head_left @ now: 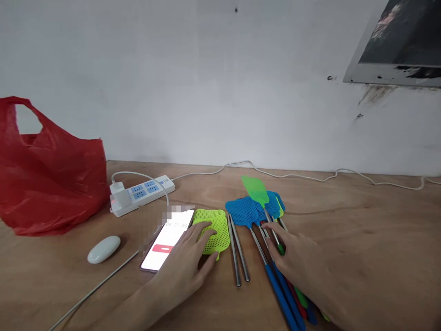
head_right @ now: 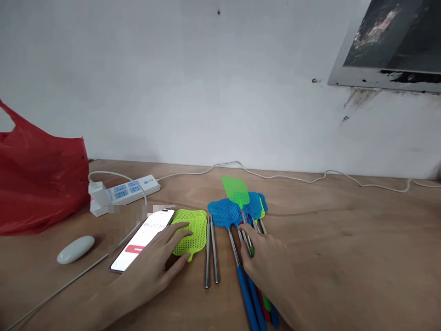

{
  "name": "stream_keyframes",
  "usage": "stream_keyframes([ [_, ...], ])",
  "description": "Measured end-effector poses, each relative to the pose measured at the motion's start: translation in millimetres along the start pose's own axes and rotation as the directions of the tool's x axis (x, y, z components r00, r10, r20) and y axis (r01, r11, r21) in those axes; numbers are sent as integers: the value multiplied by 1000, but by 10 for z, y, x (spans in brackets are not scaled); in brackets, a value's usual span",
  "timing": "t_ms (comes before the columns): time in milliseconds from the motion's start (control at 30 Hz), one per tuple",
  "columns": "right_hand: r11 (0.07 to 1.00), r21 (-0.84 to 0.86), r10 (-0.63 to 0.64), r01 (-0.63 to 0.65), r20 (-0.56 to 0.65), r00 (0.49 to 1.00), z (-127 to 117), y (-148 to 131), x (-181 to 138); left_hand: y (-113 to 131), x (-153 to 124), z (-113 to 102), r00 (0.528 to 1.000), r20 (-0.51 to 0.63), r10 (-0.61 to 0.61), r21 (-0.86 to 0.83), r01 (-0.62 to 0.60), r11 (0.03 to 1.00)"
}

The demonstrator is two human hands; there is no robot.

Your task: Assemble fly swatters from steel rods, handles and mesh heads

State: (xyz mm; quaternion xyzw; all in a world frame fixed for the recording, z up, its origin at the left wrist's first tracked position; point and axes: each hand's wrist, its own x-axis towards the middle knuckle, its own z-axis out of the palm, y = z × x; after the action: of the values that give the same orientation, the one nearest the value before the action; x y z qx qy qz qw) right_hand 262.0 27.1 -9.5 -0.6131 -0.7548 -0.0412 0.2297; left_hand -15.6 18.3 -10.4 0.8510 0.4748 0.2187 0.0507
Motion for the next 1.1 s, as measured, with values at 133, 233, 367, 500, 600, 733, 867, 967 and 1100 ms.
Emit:
stream_keyframes([
  [133, 995, -73, -65, 70, 62, 996, 30, -20, -38, -6, 7, 12, 1000, 7, -1, 13, 0, 1000],
  [233, 992, -91, -82, 89, 76, 994, 40, -37, -47, -15, 14, 23, 1000, 10, 2, 32, -2, 999],
  [367, 992, -92, -83, 90, 82, 993, 37, -31, -34, -39, 7, 41, 1000, -14, 8, 67, -7, 998],
  [500, 995, -45, -90, 94, 81, 993, 44, -14, -21, -60, -3, 57, 999, -32, 25, 111, -22, 994],
  [600, 995, -8, -97, 98, 58, 994, 50, -13, -19, -58, -1, 62, 999, -25, 29, 136, -26, 990],
  [733, 983, 74, -170, 167, 39, 985, 49, -30, -32, -46, 7, 60, 1000, 7, 20, 168, -21, 986],
  [867, 976, 89, -203, 198, 49, 978, 48, -49, -50, -51, 3, 56, 1000, 9, 12, 159, -13, 987],
  [967, 982, 74, -182, 176, 72, 981, 54, -53, -53, -64, -5, 64, 1000, -10, 9, 140, -7, 990],
  [1100, 991, 48, -130, 126, 90, 987, 74, -47, -44, -74, -5, 74, 1000, -10, 15, 131, -13, 991],
])
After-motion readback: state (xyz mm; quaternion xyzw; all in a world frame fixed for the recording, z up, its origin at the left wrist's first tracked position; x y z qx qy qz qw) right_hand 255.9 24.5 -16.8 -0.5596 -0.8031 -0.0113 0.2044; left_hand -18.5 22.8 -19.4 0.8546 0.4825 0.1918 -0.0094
